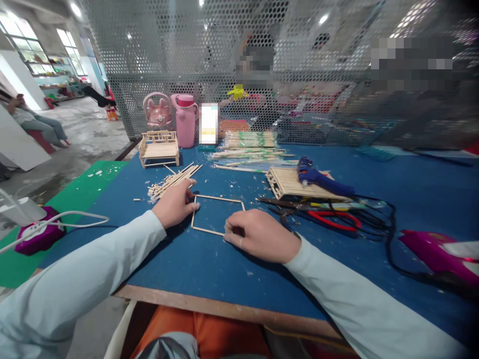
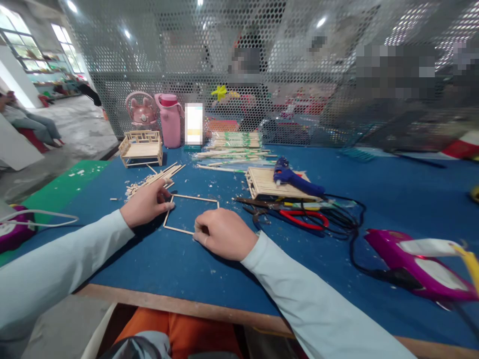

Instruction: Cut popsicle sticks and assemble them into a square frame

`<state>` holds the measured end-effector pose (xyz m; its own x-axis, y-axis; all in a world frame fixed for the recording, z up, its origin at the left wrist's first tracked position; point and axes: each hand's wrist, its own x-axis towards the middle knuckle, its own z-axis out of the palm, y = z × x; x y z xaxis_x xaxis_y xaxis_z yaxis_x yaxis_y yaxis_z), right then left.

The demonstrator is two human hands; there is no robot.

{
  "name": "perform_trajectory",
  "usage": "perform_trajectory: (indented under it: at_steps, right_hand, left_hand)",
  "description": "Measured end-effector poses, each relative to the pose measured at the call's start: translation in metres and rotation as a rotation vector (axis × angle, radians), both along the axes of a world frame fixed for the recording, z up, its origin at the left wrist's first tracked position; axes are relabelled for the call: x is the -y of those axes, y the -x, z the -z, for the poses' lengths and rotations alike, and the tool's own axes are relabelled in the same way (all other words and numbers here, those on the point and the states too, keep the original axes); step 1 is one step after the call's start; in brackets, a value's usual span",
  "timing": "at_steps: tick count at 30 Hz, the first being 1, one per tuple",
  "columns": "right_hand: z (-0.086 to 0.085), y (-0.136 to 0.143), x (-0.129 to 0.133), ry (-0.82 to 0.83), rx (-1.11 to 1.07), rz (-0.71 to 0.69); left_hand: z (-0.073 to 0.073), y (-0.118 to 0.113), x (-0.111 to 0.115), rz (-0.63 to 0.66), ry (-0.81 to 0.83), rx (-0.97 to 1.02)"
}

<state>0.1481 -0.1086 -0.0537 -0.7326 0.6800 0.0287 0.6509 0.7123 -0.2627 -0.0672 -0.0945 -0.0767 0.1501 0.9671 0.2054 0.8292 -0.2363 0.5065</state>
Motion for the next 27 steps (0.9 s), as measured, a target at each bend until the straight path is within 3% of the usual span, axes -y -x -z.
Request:
perform_trajectory:
  at_steps: [27]
  right_hand:
    - [0.0024,0.0036,0.001,-0.008,-0.017,0.0]
  left_hand:
    - [-0.0001,-0.0015,0.0027,0.013,0.001,-0.013]
